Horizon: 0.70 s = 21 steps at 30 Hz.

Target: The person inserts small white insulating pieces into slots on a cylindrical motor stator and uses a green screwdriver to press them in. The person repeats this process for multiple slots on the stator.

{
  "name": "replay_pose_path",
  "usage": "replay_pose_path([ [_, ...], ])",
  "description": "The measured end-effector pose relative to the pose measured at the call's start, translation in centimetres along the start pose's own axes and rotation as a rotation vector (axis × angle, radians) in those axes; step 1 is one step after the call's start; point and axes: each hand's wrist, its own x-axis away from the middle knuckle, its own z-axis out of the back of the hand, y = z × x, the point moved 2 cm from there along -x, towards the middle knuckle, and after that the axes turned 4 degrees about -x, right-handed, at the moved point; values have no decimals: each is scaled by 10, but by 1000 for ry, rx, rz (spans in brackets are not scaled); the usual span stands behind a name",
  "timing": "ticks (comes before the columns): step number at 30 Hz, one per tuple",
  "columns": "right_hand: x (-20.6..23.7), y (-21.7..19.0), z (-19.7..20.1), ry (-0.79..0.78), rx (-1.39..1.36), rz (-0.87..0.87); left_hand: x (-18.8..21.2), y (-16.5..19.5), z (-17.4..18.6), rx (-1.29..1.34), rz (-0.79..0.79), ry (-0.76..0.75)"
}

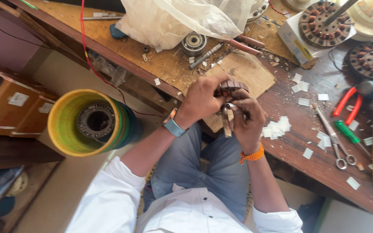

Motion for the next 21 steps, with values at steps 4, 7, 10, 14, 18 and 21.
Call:
replay_pose_path([
  [4,-15,-21,37,-110,107,169,4,0,-6,-92,-102,54],
  [7,-28,-7,72,176,41,-179,6,-2,-17,-91,-96,-6],
  [10,-34,12,75,-18,476,-119,2,-1,-21,-35,-91,-65],
  [14,-31,16,104,5,588,-159,-4,20,-26,-67,-141,-85],
  [18,-25,10,205,32,863,-138,-2,35,-17,-54,-178,-141],
  [21,-12,17,259,-175,1052,-288,2,30,-11,-116,-205,-164],
])
